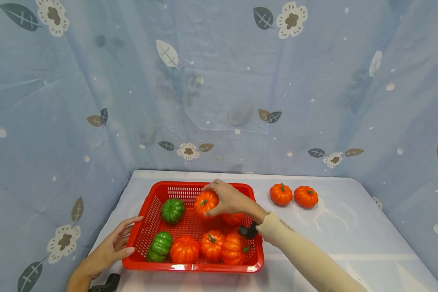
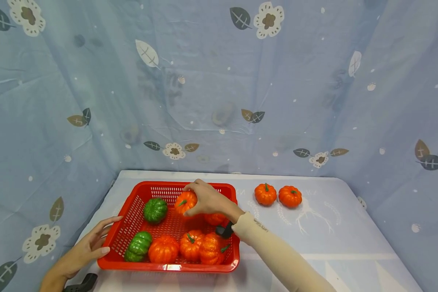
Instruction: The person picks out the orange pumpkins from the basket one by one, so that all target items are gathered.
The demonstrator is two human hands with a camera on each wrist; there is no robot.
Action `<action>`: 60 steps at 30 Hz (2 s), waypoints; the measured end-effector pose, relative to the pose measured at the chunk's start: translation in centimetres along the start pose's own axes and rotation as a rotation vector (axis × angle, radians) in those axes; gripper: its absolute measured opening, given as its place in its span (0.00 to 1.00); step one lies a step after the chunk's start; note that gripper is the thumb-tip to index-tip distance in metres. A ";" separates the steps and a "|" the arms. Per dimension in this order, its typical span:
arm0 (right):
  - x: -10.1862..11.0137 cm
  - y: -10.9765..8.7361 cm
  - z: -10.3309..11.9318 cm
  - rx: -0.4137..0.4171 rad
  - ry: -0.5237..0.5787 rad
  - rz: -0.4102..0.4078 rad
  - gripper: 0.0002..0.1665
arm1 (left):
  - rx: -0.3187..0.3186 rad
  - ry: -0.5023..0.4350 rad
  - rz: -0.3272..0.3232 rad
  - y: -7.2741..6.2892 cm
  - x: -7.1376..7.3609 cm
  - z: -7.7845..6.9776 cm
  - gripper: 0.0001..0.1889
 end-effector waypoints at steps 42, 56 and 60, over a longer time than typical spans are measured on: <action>7.7 -9.1 -8.5 -0.082 0.300 -0.260 0.42 | -0.014 0.028 -0.022 -0.3 -0.1 -0.1 0.37; 9.0 -12.4 -14.0 -0.218 0.388 -0.357 0.45 | -0.012 0.047 -0.058 0.0 -0.2 -0.2 0.38; 9.1 -13.3 -15.5 -0.267 0.391 -0.367 0.45 | -0.010 0.045 -0.063 0.0 -0.2 -0.1 0.38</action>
Point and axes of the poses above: each hand's wrist, its own y-axis towards the middle knuckle, its own x-axis out of the back of the hand, z = x × y, the point moved 8 cm from there along y, towards the middle knuckle, and after that the axes turned 7 degrees about -x, right-handed, at the moved point
